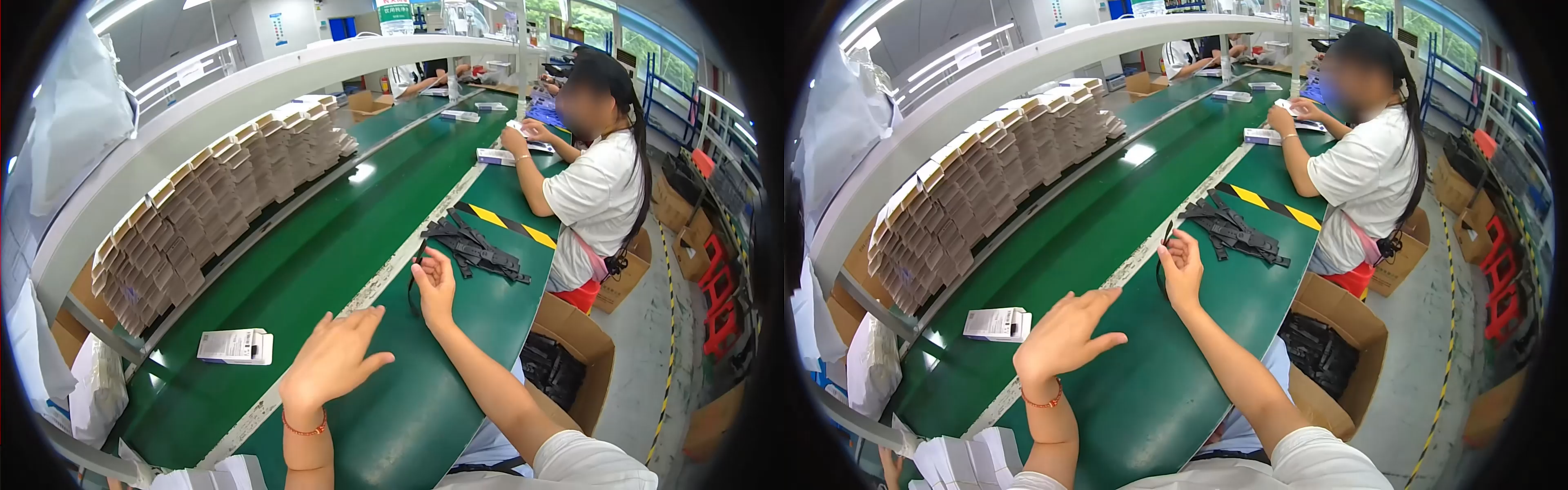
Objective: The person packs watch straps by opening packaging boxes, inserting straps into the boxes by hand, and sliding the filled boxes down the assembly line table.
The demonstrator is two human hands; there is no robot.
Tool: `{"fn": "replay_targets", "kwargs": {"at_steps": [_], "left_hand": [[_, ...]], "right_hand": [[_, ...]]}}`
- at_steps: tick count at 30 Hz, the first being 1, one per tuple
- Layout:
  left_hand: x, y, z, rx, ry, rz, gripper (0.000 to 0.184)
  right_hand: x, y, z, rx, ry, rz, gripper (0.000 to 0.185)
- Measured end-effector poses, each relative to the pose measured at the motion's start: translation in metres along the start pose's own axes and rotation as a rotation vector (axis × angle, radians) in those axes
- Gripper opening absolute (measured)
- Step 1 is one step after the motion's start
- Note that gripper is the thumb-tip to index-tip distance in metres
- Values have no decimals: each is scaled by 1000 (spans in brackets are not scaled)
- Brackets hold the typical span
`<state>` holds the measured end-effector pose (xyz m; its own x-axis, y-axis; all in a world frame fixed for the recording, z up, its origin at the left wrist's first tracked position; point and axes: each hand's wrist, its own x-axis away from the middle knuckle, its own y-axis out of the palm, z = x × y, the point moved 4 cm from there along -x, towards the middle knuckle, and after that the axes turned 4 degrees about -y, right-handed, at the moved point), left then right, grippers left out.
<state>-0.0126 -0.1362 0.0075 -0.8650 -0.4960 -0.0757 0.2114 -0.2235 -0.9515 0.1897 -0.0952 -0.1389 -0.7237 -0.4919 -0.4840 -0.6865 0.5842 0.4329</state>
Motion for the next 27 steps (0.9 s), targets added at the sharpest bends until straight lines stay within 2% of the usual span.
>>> {"fn": "replay_targets", "kwargs": {"at_steps": [2,4,7,13,27], "left_hand": [[1,0,-5,-41,-33,45,60],[3,-3,-5,-31,-10,51,60],[4,-8,0,-17,7,42,60],[6,-8,-1,-22,20,46,60],[5,-8,1,-28,11,28,61]], "right_hand": [[-2,-3,1,-24,38,7,45],[0,-3,2,-207,238,29,46],[-1,1,-9,-262,277,-16,51],[1,4,-5,-260,362,-132,46],[3,2,0,-217,389,-120,40]]}}
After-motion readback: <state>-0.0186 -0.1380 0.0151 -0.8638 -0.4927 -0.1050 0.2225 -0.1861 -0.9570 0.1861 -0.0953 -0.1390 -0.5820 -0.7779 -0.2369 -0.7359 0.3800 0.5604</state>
